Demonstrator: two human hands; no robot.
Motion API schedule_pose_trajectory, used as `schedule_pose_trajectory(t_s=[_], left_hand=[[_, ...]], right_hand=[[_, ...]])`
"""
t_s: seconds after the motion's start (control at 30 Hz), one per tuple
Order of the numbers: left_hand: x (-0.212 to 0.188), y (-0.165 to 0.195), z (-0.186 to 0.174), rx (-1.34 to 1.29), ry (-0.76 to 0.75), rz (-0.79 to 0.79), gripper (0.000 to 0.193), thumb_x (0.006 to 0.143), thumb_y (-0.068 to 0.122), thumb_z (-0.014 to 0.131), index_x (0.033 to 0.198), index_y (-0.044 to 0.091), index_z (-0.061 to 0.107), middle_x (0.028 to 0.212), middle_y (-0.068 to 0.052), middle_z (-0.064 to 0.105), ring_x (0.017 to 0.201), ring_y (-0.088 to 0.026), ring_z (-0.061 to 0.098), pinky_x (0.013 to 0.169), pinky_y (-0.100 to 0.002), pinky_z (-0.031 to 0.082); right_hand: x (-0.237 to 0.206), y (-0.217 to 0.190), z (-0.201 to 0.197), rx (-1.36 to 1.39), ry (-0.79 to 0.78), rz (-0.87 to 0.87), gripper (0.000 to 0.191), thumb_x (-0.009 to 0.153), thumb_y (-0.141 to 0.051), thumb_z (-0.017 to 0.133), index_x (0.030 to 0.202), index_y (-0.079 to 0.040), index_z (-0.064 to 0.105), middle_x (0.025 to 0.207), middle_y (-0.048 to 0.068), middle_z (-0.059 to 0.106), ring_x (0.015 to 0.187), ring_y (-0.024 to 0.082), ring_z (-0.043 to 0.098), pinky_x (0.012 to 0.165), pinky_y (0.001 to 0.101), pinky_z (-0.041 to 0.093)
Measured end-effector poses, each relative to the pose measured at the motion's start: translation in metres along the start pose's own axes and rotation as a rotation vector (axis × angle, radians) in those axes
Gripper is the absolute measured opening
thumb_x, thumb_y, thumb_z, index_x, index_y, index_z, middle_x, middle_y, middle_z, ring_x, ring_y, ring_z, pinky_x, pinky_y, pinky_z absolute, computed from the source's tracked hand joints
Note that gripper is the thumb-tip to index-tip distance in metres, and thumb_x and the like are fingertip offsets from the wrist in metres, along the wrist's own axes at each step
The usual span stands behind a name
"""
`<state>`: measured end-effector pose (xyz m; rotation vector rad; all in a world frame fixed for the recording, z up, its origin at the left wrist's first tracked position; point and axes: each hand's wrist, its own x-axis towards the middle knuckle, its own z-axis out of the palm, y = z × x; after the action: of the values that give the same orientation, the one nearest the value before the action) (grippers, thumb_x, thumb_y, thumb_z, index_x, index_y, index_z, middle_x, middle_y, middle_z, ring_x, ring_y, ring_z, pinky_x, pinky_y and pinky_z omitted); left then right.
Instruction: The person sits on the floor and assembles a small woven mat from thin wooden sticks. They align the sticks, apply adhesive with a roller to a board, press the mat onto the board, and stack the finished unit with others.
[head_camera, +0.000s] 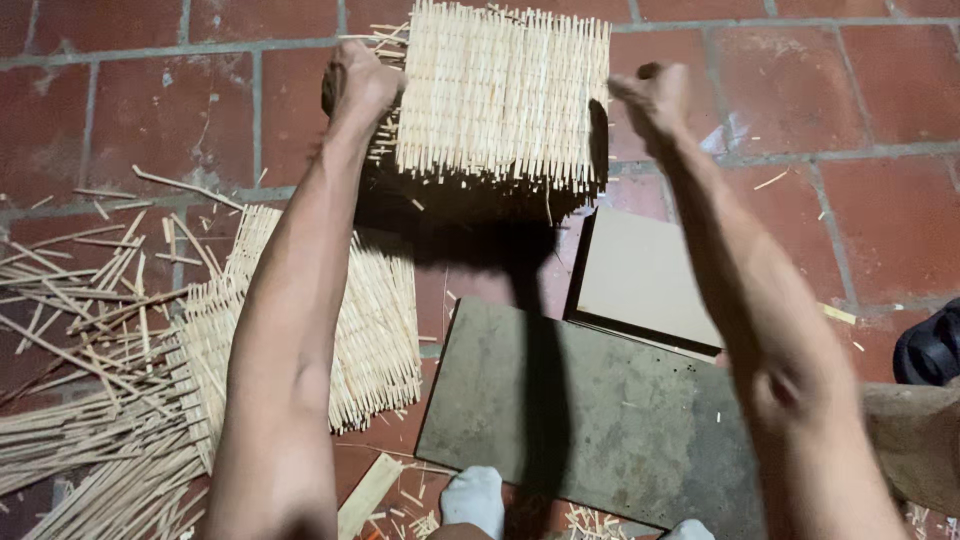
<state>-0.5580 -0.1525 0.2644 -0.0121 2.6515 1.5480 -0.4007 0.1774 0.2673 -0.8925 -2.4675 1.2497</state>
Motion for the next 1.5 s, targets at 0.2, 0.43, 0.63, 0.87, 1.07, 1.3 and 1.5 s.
schedule_pose_trajectory(t_s=[0.2,0.43,0.63,0.87,1.07,1.3,1.5], left_hand=[[-0.059,-0.084,-0.063,-0.103,0.152,0.222,0.025,0.083,-0.003,0.074,0.077,0.014,0.056,0.081,-0.002,0.062,0.069,-0.007,0.064,0.057,-0.027,0.057],[-0.314,-0.278,-0.042,0.057,-0.254,-0.142,0.017,0.091,-0.001,0.061,0.082,0.008,0.073,0.077,-0.004,0.073,0.07,-0.014,0.067,0.063,-0.032,0.055],[-0.517,-0.356,-0.015,-0.121,-0.807,-0.453,0.008,0.088,0.011,0.073,0.093,0.007,0.07,0.083,-0.007,0.072,0.071,-0.016,0.068,0.065,-0.035,0.053],[-0.552,-0.375,-0.046,0.195,-0.813,-0.387,0.009,0.088,0.011,0.071,0.093,0.003,0.071,0.081,-0.009,0.072,0.074,-0.019,0.069,0.067,-0.037,0.055],[-0.436,-0.354,-0.102,0.084,0.141,-0.215,0.011,0.089,0.01,0.07,0.092,-0.001,0.072,0.08,-0.011,0.071,0.077,-0.02,0.069,0.069,-0.038,0.056],[-0.341,-0.343,-0.231,0.027,0.622,-0.295,0.021,0.082,0.01,0.073,0.097,-0.004,0.067,0.093,-0.018,0.071,0.082,-0.022,0.069,0.068,-0.041,0.056],[-0.336,-0.35,-0.239,0.193,0.368,-0.56,0.016,0.081,0.013,0.073,0.087,-0.001,0.068,0.086,-0.015,0.07,0.078,-0.024,0.068,0.068,-0.041,0.054]], right_hand=[[-0.086,0.076,-0.116,-0.325,-0.139,-0.486,0.029,0.091,-0.028,0.077,0.106,-0.004,0.073,0.092,0.012,0.073,0.079,0.023,0.069,0.068,0.0397,0.056],[-0.353,0.279,-0.142,-0.487,-0.664,0.387,0.033,0.095,-0.015,0.066,0.126,-0.015,0.074,0.115,0.007,0.081,0.1,0.023,0.078,0.087,0.0401,0.063],[-0.502,0.369,-0.081,-0.068,-0.523,0.57,0.021,0.091,-0.02,0.068,0.098,-0.002,0.075,0.083,0.006,0.072,0.075,0.017,0.063,0.068,0.0358,0.052],[-0.525,0.404,-0.072,-0.103,-0.304,0.417,0.043,0.099,-0.031,0.073,0.087,0.01,0.068,0.077,0.014,0.059,0.07,0.018,0.052,0.062,0.0377,0.046],[-0.53,0.404,-0.057,0.055,-0.201,0.378,0.032,0.094,-0.024,0.07,0.099,0.006,0.078,0.082,0.012,0.07,0.076,0.017,0.062,0.069,0.0327,0.049],[-0.529,0.418,-0.052,0.177,-0.162,0.481,0.025,0.098,-0.016,0.07,0.105,0.007,0.076,0.088,0.009,0.07,0.077,0.016,0.058,0.07,0.0318,0.048],[-0.534,0.419,-0.048,0.26,-0.101,0.48,0.02,0.094,-0.011,0.068,0.11,0.0,0.074,0.092,0.001,0.072,0.081,0.01,0.061,0.073,0.027,0.049]])
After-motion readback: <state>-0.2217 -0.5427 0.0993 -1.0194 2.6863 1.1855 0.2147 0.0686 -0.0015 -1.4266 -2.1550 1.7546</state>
